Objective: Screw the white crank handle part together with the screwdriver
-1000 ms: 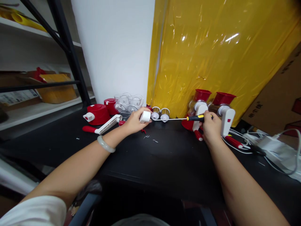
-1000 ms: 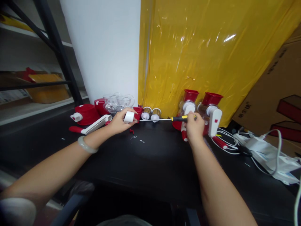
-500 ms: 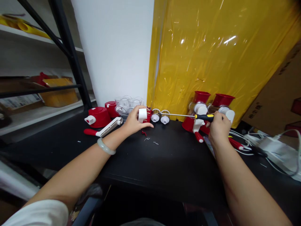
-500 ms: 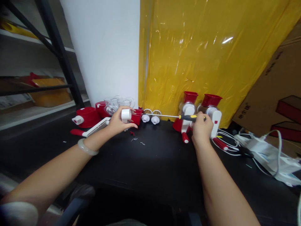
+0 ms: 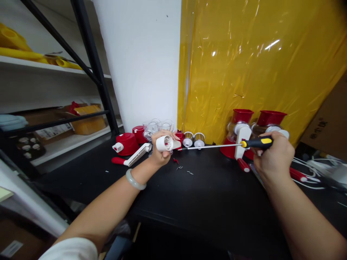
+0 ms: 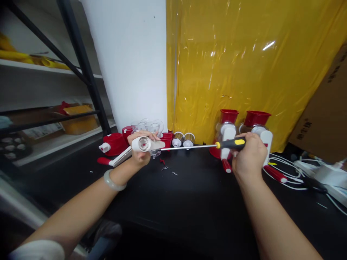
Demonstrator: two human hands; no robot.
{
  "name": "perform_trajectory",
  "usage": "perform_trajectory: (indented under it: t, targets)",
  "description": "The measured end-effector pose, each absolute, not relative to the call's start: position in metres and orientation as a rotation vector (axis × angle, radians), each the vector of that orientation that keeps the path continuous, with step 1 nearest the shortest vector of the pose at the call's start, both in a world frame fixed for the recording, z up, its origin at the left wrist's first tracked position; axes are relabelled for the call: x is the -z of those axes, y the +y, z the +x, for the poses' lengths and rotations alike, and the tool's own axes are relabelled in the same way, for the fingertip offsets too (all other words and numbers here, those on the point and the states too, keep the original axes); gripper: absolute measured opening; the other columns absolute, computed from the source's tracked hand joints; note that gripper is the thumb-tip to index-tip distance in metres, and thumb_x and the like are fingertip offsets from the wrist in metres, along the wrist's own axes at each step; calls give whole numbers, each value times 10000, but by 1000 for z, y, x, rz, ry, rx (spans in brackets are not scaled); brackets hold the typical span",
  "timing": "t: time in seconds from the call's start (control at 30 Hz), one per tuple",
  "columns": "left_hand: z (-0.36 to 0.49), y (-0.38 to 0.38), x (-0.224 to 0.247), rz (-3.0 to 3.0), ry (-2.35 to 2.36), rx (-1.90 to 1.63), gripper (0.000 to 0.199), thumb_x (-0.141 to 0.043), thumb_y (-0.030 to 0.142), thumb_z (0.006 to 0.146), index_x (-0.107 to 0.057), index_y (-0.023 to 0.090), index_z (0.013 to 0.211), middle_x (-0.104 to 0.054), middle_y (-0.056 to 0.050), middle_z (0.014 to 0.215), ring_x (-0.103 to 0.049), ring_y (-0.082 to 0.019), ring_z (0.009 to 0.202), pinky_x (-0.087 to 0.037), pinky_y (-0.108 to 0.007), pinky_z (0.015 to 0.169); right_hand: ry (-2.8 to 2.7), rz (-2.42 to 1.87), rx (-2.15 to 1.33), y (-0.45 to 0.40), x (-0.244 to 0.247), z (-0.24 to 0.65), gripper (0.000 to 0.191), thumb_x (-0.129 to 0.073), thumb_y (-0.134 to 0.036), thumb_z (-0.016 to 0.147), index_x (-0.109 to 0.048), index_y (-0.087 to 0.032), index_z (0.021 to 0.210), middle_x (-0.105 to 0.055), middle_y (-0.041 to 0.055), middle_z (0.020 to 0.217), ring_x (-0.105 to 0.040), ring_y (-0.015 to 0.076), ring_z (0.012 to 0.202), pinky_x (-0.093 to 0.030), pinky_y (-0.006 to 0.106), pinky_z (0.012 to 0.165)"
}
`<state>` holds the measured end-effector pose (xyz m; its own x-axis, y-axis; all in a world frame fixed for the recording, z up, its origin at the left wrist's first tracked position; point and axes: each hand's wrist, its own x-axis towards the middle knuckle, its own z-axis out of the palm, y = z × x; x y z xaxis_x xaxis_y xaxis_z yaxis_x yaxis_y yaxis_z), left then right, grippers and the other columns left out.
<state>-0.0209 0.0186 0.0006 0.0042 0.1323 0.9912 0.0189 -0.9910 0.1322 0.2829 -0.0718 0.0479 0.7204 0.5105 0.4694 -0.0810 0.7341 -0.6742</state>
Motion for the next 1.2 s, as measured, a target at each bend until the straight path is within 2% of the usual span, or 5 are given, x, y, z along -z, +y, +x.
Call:
perform_trajectory:
  t: [0.2, 0.47, 0.77, 1.07, 1.2]
  targets:
    - [-29, 22, 1, 2268, 232, -2140, 816, -549, 983, 636, -484, 299, 1077, -539, 5, 867, -641, -188, 742, -579, -521, 940, -731, -635, -325, -73, -48, 276, 179, -548, -267, 774, -567, -225, 601, -486, -27, 568, -316, 84, 359, -198, 241, 300]
    - [-24, 15, -4, 2390, 57, -2157, 635, -552, 848, 808, -432, 426, 1268, -560, 6, 931, -638, -169, 744, -620, -488, 889, -733, -687, -285, -70, -46, 277, 183, -552, -251, 809, -539, -209, 631, -482, -37, 561, -346, 79, 379, -243, 221, 316]
    - [-24, 24, 6, 2301, 204, -2104, 771, -564, 934, 692, -420, 449, 1273, -487, 24, 835, -605, -190, 735, -588, -536, 960, -729, -696, -289, -70, -45, 275, 187, -582, -266, 794, -553, -230, 612, -482, -30, 582, -347, 89, 399, -242, 226, 292]
    - [-22, 14, -4, 2386, 50, -2099, 645, -588, 819, 813, -446, 469, 1336, -562, 10, 892, -617, -179, 763, -609, -493, 926, -774, -753, -254, -71, -41, 278, 234, -571, -347, 861, -566, -259, 644, -454, -12, 590, -353, 117, 436, -258, 261, 317]
    - [-22, 14, -3, 2426, 159, -2098, 695, -534, 869, 796, -432, 428, 1323, -531, 10, 864, -603, -173, 724, -618, -486, 908, -769, -762, -238, -71, -42, 277, 212, -558, -290, 850, -540, -247, 643, -466, -10, 596, -370, 115, 458, -270, 242, 325]
